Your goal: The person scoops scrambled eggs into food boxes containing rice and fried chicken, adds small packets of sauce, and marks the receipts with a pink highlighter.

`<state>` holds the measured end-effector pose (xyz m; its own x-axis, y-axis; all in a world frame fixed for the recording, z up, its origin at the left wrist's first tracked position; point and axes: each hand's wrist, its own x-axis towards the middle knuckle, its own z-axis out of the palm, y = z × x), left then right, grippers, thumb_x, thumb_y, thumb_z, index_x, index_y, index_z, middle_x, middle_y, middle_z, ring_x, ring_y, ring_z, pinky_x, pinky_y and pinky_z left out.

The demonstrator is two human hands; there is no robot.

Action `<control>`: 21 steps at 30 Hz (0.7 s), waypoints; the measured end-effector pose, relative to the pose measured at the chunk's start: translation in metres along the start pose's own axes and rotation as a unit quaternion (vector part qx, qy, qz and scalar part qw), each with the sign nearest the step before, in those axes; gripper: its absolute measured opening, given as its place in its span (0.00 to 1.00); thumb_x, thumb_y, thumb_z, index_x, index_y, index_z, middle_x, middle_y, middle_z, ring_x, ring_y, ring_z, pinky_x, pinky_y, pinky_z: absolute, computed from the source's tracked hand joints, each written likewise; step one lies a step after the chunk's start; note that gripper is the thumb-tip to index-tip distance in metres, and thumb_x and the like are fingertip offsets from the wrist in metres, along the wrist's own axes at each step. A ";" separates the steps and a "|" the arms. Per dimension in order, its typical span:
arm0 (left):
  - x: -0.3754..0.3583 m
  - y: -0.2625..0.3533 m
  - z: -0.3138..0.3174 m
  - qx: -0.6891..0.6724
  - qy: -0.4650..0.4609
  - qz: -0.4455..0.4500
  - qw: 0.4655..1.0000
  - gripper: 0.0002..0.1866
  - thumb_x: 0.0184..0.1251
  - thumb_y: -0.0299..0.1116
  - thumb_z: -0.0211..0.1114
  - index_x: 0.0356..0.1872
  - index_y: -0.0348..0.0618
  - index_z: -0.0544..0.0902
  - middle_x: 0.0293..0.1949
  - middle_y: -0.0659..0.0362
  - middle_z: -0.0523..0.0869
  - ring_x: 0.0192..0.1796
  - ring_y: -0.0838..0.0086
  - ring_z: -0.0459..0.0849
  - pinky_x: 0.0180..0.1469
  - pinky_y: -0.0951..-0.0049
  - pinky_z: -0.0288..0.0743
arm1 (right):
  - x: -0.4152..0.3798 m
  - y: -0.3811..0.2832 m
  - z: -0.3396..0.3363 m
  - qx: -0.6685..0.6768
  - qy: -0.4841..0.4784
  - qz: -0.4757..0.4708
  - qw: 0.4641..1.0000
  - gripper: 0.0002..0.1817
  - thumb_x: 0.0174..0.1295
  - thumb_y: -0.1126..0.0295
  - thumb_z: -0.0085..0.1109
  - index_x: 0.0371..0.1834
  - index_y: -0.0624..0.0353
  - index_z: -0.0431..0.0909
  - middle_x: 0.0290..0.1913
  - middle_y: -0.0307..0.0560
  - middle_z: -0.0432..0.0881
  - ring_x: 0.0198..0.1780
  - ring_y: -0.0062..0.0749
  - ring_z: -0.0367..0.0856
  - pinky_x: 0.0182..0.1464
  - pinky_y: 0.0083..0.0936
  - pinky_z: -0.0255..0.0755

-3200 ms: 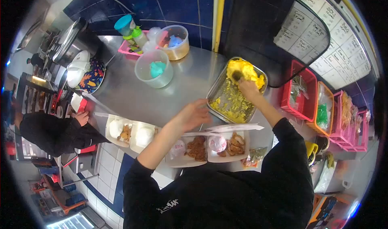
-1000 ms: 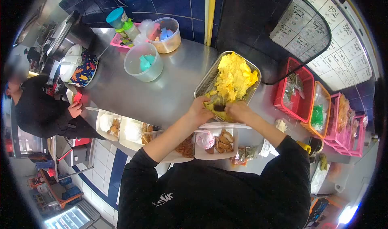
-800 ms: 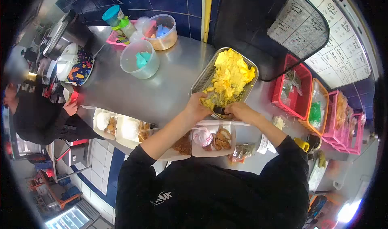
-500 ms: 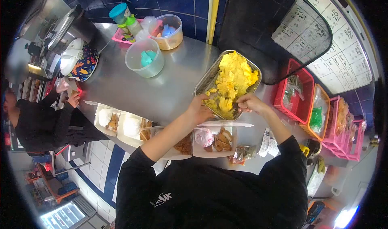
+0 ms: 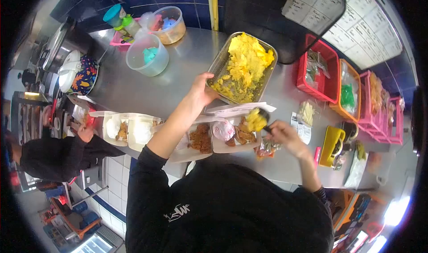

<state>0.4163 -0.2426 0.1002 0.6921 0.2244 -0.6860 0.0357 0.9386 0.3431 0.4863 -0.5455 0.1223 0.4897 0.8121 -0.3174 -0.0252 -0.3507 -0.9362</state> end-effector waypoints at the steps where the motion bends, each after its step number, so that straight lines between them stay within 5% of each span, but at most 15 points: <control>1: 0.004 -0.001 -0.004 0.001 -0.008 -0.001 1.000 0.23 0.58 0.31 0.51 0.53 0.29 0.58 0.55 0.34 0.66 0.57 0.40 0.68 0.59 0.39 0.57 | -0.006 0.017 0.021 -0.074 0.049 -0.043 0.995 0.06 0.60 0.72 0.51 0.35 0.63 0.73 0.26 0.45 0.78 0.29 0.27 0.76 0.33 0.24 0.69; 2: 0.008 -0.003 -0.005 0.001 -0.010 0.001 1.000 0.23 0.58 0.29 0.50 0.53 0.29 0.58 0.57 0.34 0.64 0.60 0.41 0.64 0.62 0.37 0.52 | -0.013 0.017 0.039 -0.184 0.056 -0.055 0.980 0.07 0.56 0.75 0.52 0.38 0.64 0.72 0.30 0.51 0.77 0.31 0.38 0.78 0.36 0.29 0.71; 5: -0.009 -0.009 0.010 0.010 -0.012 0.024 1.000 0.22 0.58 0.28 0.49 0.53 0.30 0.59 0.56 0.34 0.65 0.59 0.42 0.65 0.61 0.38 0.54 | -0.019 0.075 0.081 -0.437 0.150 -0.149 0.874 0.11 0.52 0.77 0.52 0.41 0.63 0.71 0.35 0.53 0.75 0.35 0.48 0.77 0.36 0.35 0.72; 8: -0.001 -0.015 0.009 0.009 -0.022 0.018 1.000 0.20 0.58 0.27 0.49 0.52 0.32 0.61 0.55 0.39 0.68 0.58 0.46 0.67 0.60 0.39 0.57 | -0.024 0.080 0.089 -0.444 0.178 -0.154 0.865 0.14 0.51 0.79 0.52 0.43 0.62 0.70 0.38 0.53 0.73 0.36 0.48 0.76 0.35 0.38 0.72; 14: 0.000 -0.023 0.010 -0.004 -0.061 -0.021 0.998 0.21 0.58 0.26 0.48 0.54 0.34 0.60 0.55 0.40 0.67 0.58 0.47 0.67 0.57 0.38 0.60 | -0.027 0.045 0.063 -0.236 0.202 -0.192 0.931 0.13 0.52 0.82 0.50 0.42 0.64 0.69 0.34 0.55 0.74 0.37 0.49 0.76 0.34 0.37 0.71; 16: -0.001 -0.022 0.010 -0.013 -0.070 -0.038 0.997 0.22 0.58 0.27 0.48 0.55 0.34 0.58 0.56 0.39 0.66 0.59 0.45 0.66 0.57 0.36 0.59 | -0.019 0.014 0.040 -0.253 0.235 -0.205 0.916 0.09 0.54 0.84 0.47 0.39 0.66 0.69 0.34 0.57 0.74 0.36 0.50 0.75 0.36 0.32 0.71; 18: -0.004 -0.023 0.013 -0.008 -0.061 -0.028 0.998 0.23 0.58 0.28 0.48 0.55 0.34 0.57 0.57 0.38 0.64 0.60 0.44 0.64 0.57 0.34 0.56 | 0.013 -0.025 0.009 -0.344 0.252 -0.310 0.850 0.13 0.53 0.85 0.47 0.43 0.65 0.69 0.34 0.58 0.74 0.38 0.52 0.76 0.36 0.37 0.70; 21: -0.004 -0.027 0.014 -0.009 -0.047 -0.027 0.998 0.24 0.59 0.29 0.47 0.57 0.33 0.56 0.59 0.37 0.62 0.61 0.43 0.63 0.60 0.35 0.52 | 0.094 -0.026 -0.031 -0.455 0.192 -0.260 0.830 0.13 0.50 0.85 0.48 0.41 0.65 0.70 0.36 0.57 0.74 0.41 0.52 0.76 0.39 0.38 0.72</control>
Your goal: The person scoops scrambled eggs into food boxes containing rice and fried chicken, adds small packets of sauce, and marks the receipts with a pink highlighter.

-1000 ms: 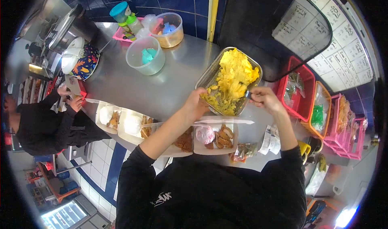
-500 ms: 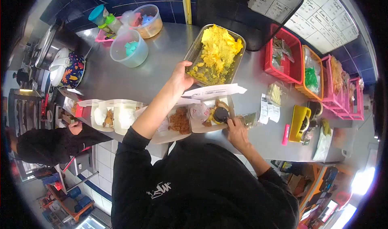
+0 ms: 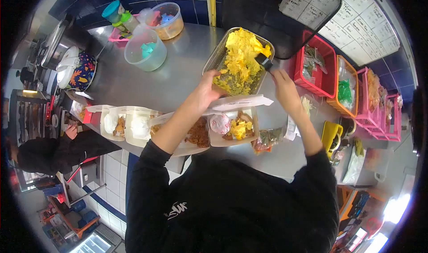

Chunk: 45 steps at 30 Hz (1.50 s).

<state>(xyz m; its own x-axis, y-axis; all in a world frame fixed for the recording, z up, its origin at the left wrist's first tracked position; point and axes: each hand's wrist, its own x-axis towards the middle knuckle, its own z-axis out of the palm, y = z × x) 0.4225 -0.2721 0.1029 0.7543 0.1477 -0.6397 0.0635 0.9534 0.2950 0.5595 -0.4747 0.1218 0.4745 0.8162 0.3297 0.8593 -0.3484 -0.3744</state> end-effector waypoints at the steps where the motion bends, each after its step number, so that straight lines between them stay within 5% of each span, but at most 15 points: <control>1: 0.001 -0.001 -0.001 -0.001 0.004 -0.001 1.000 0.24 0.59 0.30 0.47 0.57 0.33 0.56 0.59 0.37 0.62 0.61 0.43 0.62 0.61 0.36 0.50 | 0.017 0.020 0.021 -0.056 -0.056 -0.001 0.997 0.13 0.49 0.84 0.49 0.40 0.64 0.71 0.37 0.56 0.74 0.42 0.51 0.76 0.40 0.38 0.73; 7: -0.002 -0.004 0.012 -0.064 0.001 -0.006 0.998 0.24 0.61 0.31 0.45 0.58 0.31 0.57 0.61 0.38 0.61 0.63 0.45 0.60 0.65 0.44 0.49 | 0.047 0.047 0.104 -0.182 -0.252 -0.165 0.936 0.08 0.51 0.75 0.50 0.36 0.59 0.73 0.38 0.50 0.74 0.42 0.45 0.78 0.39 0.37 0.74; 10: 0.002 -0.003 0.007 -0.071 0.012 0.002 0.997 0.24 0.61 0.30 0.45 0.58 0.31 0.57 0.61 0.39 0.61 0.63 0.46 0.60 0.65 0.43 0.49 | 0.033 0.043 0.092 -0.071 -0.273 -0.237 0.930 0.05 0.50 0.74 0.51 0.30 0.61 0.74 0.32 0.51 0.76 0.36 0.47 0.79 0.35 0.38 0.73; 16: 0.017 -0.002 -0.001 -0.057 0.005 -0.032 0.998 0.24 0.62 0.32 0.43 0.58 0.30 0.58 0.60 0.38 0.62 0.64 0.47 0.59 0.65 0.43 0.49 | 0.042 0.016 0.064 0.056 -0.441 -0.081 0.892 0.04 0.48 0.77 0.52 0.25 0.66 0.76 0.23 0.56 0.78 0.27 0.47 0.79 0.30 0.33 0.72; 17: 0.018 -0.002 -0.004 -0.057 -0.002 -0.029 0.998 0.24 0.62 0.32 0.43 0.57 0.29 0.59 0.60 0.38 0.62 0.65 0.47 0.59 0.65 0.43 0.50 | 0.038 0.026 0.063 0.196 -0.357 -0.071 0.910 0.06 0.48 0.78 0.52 0.28 0.68 0.77 0.26 0.57 0.79 0.26 0.43 0.78 0.29 0.31 0.71; 20: 0.005 -0.001 -0.001 -0.051 0.010 -0.022 0.998 0.24 0.62 0.32 0.43 0.56 0.26 0.60 0.60 0.37 0.63 0.64 0.46 0.61 0.64 0.44 0.52 | 0.045 0.058 0.086 0.306 -0.442 0.137 0.832 0.07 0.52 0.80 0.54 0.35 0.68 0.76 0.27 0.52 0.80 0.27 0.33 0.78 0.30 0.26 0.70; 23: 0.004 0.002 -0.006 -0.047 0.021 -0.014 0.999 0.24 0.62 0.33 0.43 0.55 0.24 0.61 0.58 0.36 0.65 0.61 0.45 0.64 0.63 0.45 0.56 | 0.054 0.049 0.090 0.350 -0.345 0.206 0.846 0.06 0.54 0.78 0.54 0.35 0.67 0.75 0.26 0.51 0.80 0.25 0.35 0.76 0.30 0.26 0.70; 26: 0.000 0.001 -0.002 -0.053 0.055 -0.006 0.997 0.24 0.61 0.33 0.45 0.55 0.24 0.61 0.55 0.36 0.67 0.59 0.45 0.67 0.62 0.46 0.58 | 0.066 0.037 0.114 0.200 -0.227 -0.008 0.953 0.08 0.52 0.79 0.53 0.36 0.66 0.75 0.30 0.52 0.79 0.28 0.39 0.77 0.32 0.29 0.71; 29: 0.000 -0.002 -0.003 -0.034 0.072 0.008 0.997 0.25 0.60 0.33 0.46 0.54 0.24 0.61 0.54 0.36 0.68 0.58 0.45 0.68 0.62 0.47 0.59 | 0.071 0.014 0.114 0.029 -0.260 -0.268 0.927 0.13 0.48 0.78 0.57 0.39 0.65 0.76 0.32 0.56 0.79 0.34 0.46 0.79 0.36 0.33 0.72; 33: -0.001 -0.006 -0.002 -0.043 0.095 0.065 0.992 0.25 0.59 0.34 0.47 0.54 0.24 0.62 0.52 0.36 0.70 0.56 0.45 0.69 0.61 0.48 0.61 | 0.057 0.018 0.098 0.096 -0.380 -0.189 0.900 0.14 0.46 0.78 0.57 0.39 0.65 0.77 0.31 0.57 0.79 0.35 0.47 0.79 0.36 0.35 0.72; 38: 0.005 0.002 -0.007 -0.061 0.040 0.000 0.997 0.24 0.60 0.33 0.47 0.54 0.26 0.62 0.53 0.36 0.69 0.56 0.45 0.69 0.60 0.52 0.62 | 0.047 0.061 0.084 0.181 -0.406 -0.082 0.892 0.11 0.54 0.75 0.53 0.39 0.65 0.78 0.28 0.51 0.80 0.31 0.35 0.81 0.31 0.27 0.71; 41: 0.000 0.003 -0.012 -0.005 0.019 0.084 0.996 0.24 0.61 0.34 0.47 0.55 0.28 0.61 0.54 0.36 0.69 0.57 0.48 0.69 0.61 0.56 0.62 | 0.040 0.055 0.069 0.343 -0.379 0.198 0.837 0.12 0.58 0.74 0.50 0.43 0.65 0.76 0.28 0.44 0.79 0.30 0.23 0.79 0.27 0.19 0.67; 45: -0.051 0.033 -0.010 0.067 0.081 0.172 0.979 0.20 0.62 0.32 0.48 0.55 0.34 0.67 0.52 0.48 0.75 0.56 0.62 0.73 0.63 0.64 0.61 | 0.043 0.030 0.023 0.465 -0.269 0.283 0.795 0.11 0.61 0.71 0.49 0.45 0.61 0.73 0.28 0.40 0.78 0.24 0.15 0.71 0.23 0.12 0.60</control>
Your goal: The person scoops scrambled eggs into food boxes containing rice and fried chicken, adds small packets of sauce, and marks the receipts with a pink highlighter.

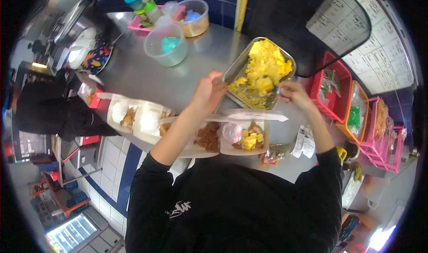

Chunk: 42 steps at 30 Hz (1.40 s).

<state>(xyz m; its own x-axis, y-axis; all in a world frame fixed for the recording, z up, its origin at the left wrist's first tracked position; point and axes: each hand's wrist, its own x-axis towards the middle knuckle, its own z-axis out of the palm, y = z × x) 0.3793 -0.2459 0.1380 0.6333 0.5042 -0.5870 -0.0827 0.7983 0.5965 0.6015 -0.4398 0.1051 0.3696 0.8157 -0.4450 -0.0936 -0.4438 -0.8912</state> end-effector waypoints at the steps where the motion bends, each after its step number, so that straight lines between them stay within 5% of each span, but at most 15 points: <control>1: -0.008 0.011 -0.011 -0.005 -0.040 0.043 0.998 0.22 0.62 0.31 0.48 0.57 0.34 0.65 0.52 0.48 0.75 0.55 0.63 0.73 0.62 0.65 0.62 | -0.008 -0.012 0.003 0.029 -0.024 -0.027 0.999 0.10 0.62 0.70 0.49 0.45 0.60 0.72 0.29 0.40 0.79 0.22 0.14 0.69 0.22 0.12 0.58; 4: -0.031 0.040 -0.042 0.009 -0.121 0.153 0.981 0.25 0.61 0.29 0.49 0.61 0.36 0.62 0.52 0.49 0.74 0.51 0.67 0.75 0.60 0.66 0.65 | -0.051 -0.058 0.043 0.043 -0.089 -0.085 0.991 0.08 0.62 0.68 0.51 0.41 0.59 0.71 0.28 0.39 0.78 0.22 0.12 0.64 0.21 0.10 0.54; 9: -0.050 0.060 -0.080 0.059 -0.113 0.213 0.969 0.23 0.62 0.29 0.51 0.60 0.36 0.66 0.51 0.53 0.75 0.49 0.72 0.76 0.59 0.68 0.68 | -0.087 -0.035 0.144 -0.060 -0.113 -0.094 0.987 0.09 0.64 0.67 0.50 0.42 0.60 0.71 0.32 0.39 0.75 0.33 0.19 0.70 0.35 0.19 0.66; 11: -0.050 0.058 -0.086 0.061 -0.116 0.196 0.972 0.22 0.62 0.29 0.51 0.59 0.35 0.67 0.50 0.53 0.75 0.49 0.71 0.75 0.59 0.67 0.68 | -0.091 -0.008 0.189 -0.175 -0.125 -0.073 0.974 0.09 0.61 0.70 0.51 0.42 0.61 0.70 0.36 0.46 0.75 0.39 0.31 0.73 0.43 0.27 0.68; 13: -0.051 0.051 -0.088 0.070 -0.122 0.171 0.975 0.21 0.62 0.29 0.51 0.58 0.35 0.68 0.49 0.54 0.75 0.50 0.71 0.75 0.60 0.67 0.67 | -0.082 0.054 0.229 -0.359 -0.038 -0.271 0.892 0.15 0.53 0.77 0.52 0.45 0.62 0.70 0.38 0.53 0.73 0.41 0.43 0.73 0.43 0.33 0.69; 16: -0.044 0.042 -0.084 0.104 -0.141 0.134 0.975 0.20 0.63 0.30 0.52 0.56 0.35 0.69 0.49 0.53 0.75 0.52 0.69 0.74 0.60 0.67 0.67 | -0.074 0.087 0.252 -0.467 -0.058 -0.261 0.843 0.22 0.45 0.80 0.52 0.48 0.62 0.67 0.40 0.54 0.68 0.42 0.51 0.70 0.44 0.38 0.68; 22: -0.022 0.027 -0.074 0.123 -0.139 0.070 0.980 0.21 0.62 0.32 0.53 0.56 0.37 0.69 0.50 0.52 0.75 0.57 0.67 0.71 0.60 0.67 0.66 | -0.075 0.089 0.248 -0.401 -0.004 -0.347 0.847 0.24 0.43 0.83 0.51 0.48 0.62 0.67 0.38 0.54 0.67 0.41 0.51 0.69 0.41 0.38 0.68; 28: -0.004 0.025 -0.055 0.122 -0.041 -0.084 0.988 0.27 0.57 0.36 0.57 0.59 0.42 0.64 0.60 0.48 0.65 0.57 0.56 0.67 0.56 0.59 0.64 | -0.090 0.039 0.208 -0.147 -0.055 -0.248 0.956 0.14 0.55 0.82 0.49 0.46 0.64 0.70 0.36 0.52 0.76 0.36 0.39 0.76 0.40 0.26 0.70; 33: 0.019 0.010 -0.041 0.116 0.025 -0.187 0.975 0.39 0.53 0.41 0.62 0.62 0.36 0.54 0.52 0.41 0.64 0.49 0.52 0.68 0.50 0.55 0.67 | -0.090 -0.035 0.121 -0.135 0.089 -0.173 0.972 0.12 0.56 0.81 0.50 0.44 0.66 0.74 0.33 0.48 0.77 0.33 0.31 0.76 0.37 0.22 0.70; 37: 0.011 -0.006 -0.004 0.065 -0.038 -0.202 0.976 0.38 0.52 0.41 0.60 0.58 0.28 0.54 0.49 0.39 0.65 0.44 0.51 0.70 0.49 0.55 0.68 | 0.014 -0.028 0.033 -0.430 0.194 -0.380 0.796 0.10 0.54 0.80 0.50 0.39 0.69 0.74 0.37 0.56 0.76 0.36 0.43 0.79 0.34 0.32 0.74; 40: 0.039 -0.029 0.002 0.039 -0.099 -0.249 0.963 0.33 0.55 0.40 0.55 0.56 0.25 0.57 0.49 0.37 0.70 0.43 0.51 0.73 0.48 0.55 0.68 | 0.076 0.000 0.022 -0.641 0.201 -0.203 0.712 0.09 0.51 0.80 0.51 0.37 0.68 0.73 0.39 0.57 0.74 0.38 0.48 0.78 0.38 0.35 0.75; 42: 0.035 -0.032 0.014 0.066 -0.107 -0.237 0.963 0.26 0.59 0.40 0.49 0.52 0.28 0.63 0.51 0.38 0.73 0.52 0.50 0.72 0.51 0.52 0.66 | 0.090 0.018 0.028 -0.678 0.145 -0.230 0.683 0.09 0.51 0.79 0.50 0.36 0.67 0.73 0.40 0.57 0.73 0.40 0.49 0.76 0.39 0.35 0.75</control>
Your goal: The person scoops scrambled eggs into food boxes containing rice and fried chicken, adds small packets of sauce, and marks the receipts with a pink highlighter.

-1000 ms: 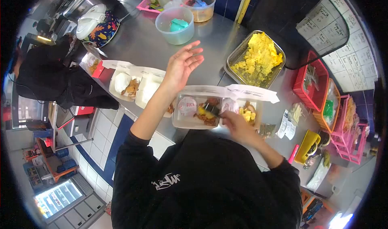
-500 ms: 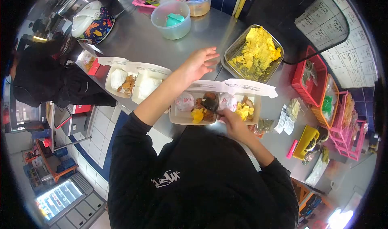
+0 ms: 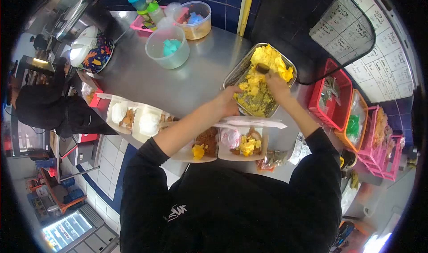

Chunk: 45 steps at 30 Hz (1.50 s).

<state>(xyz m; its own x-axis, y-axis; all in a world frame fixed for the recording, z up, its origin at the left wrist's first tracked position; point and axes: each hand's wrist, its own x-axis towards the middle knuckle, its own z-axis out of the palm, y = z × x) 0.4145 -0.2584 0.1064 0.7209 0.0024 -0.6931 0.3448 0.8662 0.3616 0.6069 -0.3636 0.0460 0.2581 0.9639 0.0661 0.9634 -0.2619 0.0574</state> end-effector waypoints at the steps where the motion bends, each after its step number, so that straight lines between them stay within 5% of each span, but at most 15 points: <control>1: 0.001 -0.001 0.002 -0.008 -0.003 0.002 1.000 0.25 0.60 0.40 0.48 0.52 0.28 0.63 0.52 0.38 0.72 0.53 0.49 0.72 0.52 0.52 0.66 | -0.002 -0.005 0.007 -0.013 -0.015 -0.033 0.999 0.09 0.51 0.78 0.49 0.36 0.66 0.73 0.41 0.57 0.73 0.41 0.49 0.76 0.40 0.35 0.75; 4: 0.014 -0.001 -0.002 -0.048 -0.003 0.000 0.999 0.24 0.60 0.38 0.47 0.53 0.30 0.64 0.55 0.38 0.70 0.55 0.48 0.71 0.54 0.51 0.65 | -0.009 -0.018 0.017 0.065 -0.120 -0.064 0.989 0.09 0.53 0.76 0.47 0.36 0.64 0.74 0.40 0.55 0.73 0.44 0.47 0.74 0.40 0.35 0.74; 10: 0.031 0.000 -0.015 -0.117 0.043 -0.020 0.992 0.25 0.61 0.37 0.46 0.54 0.28 0.63 0.54 0.36 0.70 0.54 0.46 0.71 0.55 0.53 0.65 | -0.047 -0.033 -0.018 0.170 -0.199 -0.123 0.957 0.09 0.54 0.73 0.48 0.37 0.61 0.75 0.38 0.52 0.75 0.41 0.45 0.77 0.41 0.36 0.74; 16: 0.018 0.001 0.005 -0.123 0.089 0.002 0.988 0.26 0.60 0.37 0.48 0.53 0.25 0.63 0.52 0.34 0.70 0.53 0.46 0.71 0.56 0.56 0.65 | -0.061 -0.018 -0.028 0.339 -0.213 -0.126 0.907 0.12 0.46 0.81 0.54 0.36 0.64 0.78 0.35 0.54 0.80 0.38 0.45 0.79 0.38 0.34 0.73; 21: 0.030 0.001 -0.017 -0.141 0.026 -0.013 0.990 0.25 0.61 0.37 0.48 0.53 0.26 0.63 0.54 0.36 0.69 0.51 0.48 0.72 0.57 0.57 0.63 | -0.066 0.008 0.001 0.584 -0.203 0.050 0.784 0.07 0.49 0.80 0.54 0.33 0.68 0.77 0.28 0.47 0.80 0.28 0.30 0.76 0.31 0.25 0.69; 25: -0.005 0.002 -0.012 -0.077 0.004 0.119 0.990 0.24 0.62 0.37 0.48 0.55 0.30 0.64 0.58 0.39 0.67 0.56 0.53 0.70 0.61 0.57 0.60 | -0.061 0.021 -0.020 0.645 -0.260 0.213 0.687 0.06 0.57 0.77 0.50 0.34 0.67 0.76 0.28 0.43 0.78 0.23 0.18 0.70 0.24 0.16 0.62; 27: -0.058 0.007 -0.004 -0.028 0.051 0.214 0.975 0.23 0.63 0.36 0.50 0.56 0.33 0.65 0.58 0.42 0.68 0.58 0.57 0.70 0.62 0.57 0.60 | -0.060 0.024 -0.028 0.674 -0.190 0.247 0.670 0.08 0.59 0.74 0.50 0.40 0.64 0.75 0.29 0.42 0.79 0.22 0.13 0.67 0.20 0.11 0.56; 29: -0.103 0.007 -0.020 -0.054 -0.011 0.341 0.939 0.21 0.64 0.34 0.51 0.56 0.37 0.67 0.56 0.47 0.72 0.54 0.61 0.73 0.61 0.60 0.62 | -0.056 0.023 -0.043 0.694 -0.128 0.266 0.657 0.11 0.61 0.72 0.50 0.46 0.63 0.73 0.30 0.42 0.79 0.21 0.12 0.66 0.18 0.08 0.54; 31: -0.155 0.003 -0.040 -0.034 0.040 0.489 0.871 0.17 0.64 0.32 0.51 0.53 0.37 0.70 0.48 0.51 0.77 0.48 0.63 0.77 0.56 0.62 0.69 | -0.045 0.005 -0.082 0.719 -0.105 0.262 0.635 0.13 0.61 0.72 0.51 0.47 0.64 0.70 0.31 0.42 0.78 0.21 0.12 0.65 0.19 0.08 0.53; 34: -0.208 -0.021 -0.121 0.045 0.293 0.662 0.689 0.15 0.66 0.32 0.51 0.51 0.38 0.71 0.45 0.53 0.78 0.47 0.67 0.78 0.54 0.67 0.70 | -0.032 -0.035 -0.130 0.759 -0.121 0.137 0.625 0.10 0.62 0.70 0.48 0.43 0.63 0.71 0.29 0.40 0.77 0.23 0.13 0.63 0.19 0.10 0.53; 37: -0.223 -0.059 -0.220 0.123 0.546 0.601 0.571 0.19 0.65 0.36 0.55 0.54 0.38 0.70 0.48 0.55 0.76 0.49 0.73 0.74 0.53 0.73 0.67 | -0.023 -0.109 -0.153 0.780 -0.160 0.068 0.601 0.11 0.62 0.68 0.50 0.44 0.62 0.69 0.29 0.40 0.76 0.22 0.12 0.63 0.19 0.09 0.52; 39: -0.207 -0.097 -0.278 0.058 0.574 0.512 0.637 0.23 0.64 0.40 0.55 0.56 0.38 0.67 0.52 0.54 0.73 0.52 0.71 0.71 0.54 0.71 0.66 | -0.021 -0.163 -0.163 0.747 -0.220 0.078 0.622 0.12 0.62 0.66 0.51 0.45 0.58 0.68 0.29 0.38 0.76 0.24 0.10 0.64 0.21 0.09 0.55; 42: -0.177 -0.142 -0.299 -0.105 0.480 0.443 0.750 0.35 0.65 0.50 0.52 0.64 0.39 0.53 0.62 0.48 0.62 0.60 0.59 0.66 0.57 0.59 0.65 | -0.017 -0.246 -0.129 0.736 -0.272 -0.018 0.619 0.08 0.64 0.66 0.49 0.44 0.55 0.69 0.31 0.33 0.76 0.26 0.09 0.65 0.26 0.08 0.61; 45: -0.176 -0.145 -0.274 -0.233 0.371 0.406 0.802 0.43 0.64 0.59 0.46 0.68 0.41 0.39 0.68 0.44 0.49 0.67 0.49 0.55 0.60 0.47 0.61 | -0.024 -0.327 -0.074 0.591 -0.126 -0.115 0.789 0.08 0.59 0.77 0.47 0.42 0.64 0.67 0.32 0.47 0.71 0.32 0.32 0.74 0.36 0.27 0.69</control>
<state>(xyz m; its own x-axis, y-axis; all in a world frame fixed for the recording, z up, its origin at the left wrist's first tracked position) 0.0729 -0.2471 0.0046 -0.0210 0.8071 -0.5901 -0.4437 0.5214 0.7289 0.2802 -0.3042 0.0996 -0.0699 0.9974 -0.0197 0.3437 0.0055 -0.9391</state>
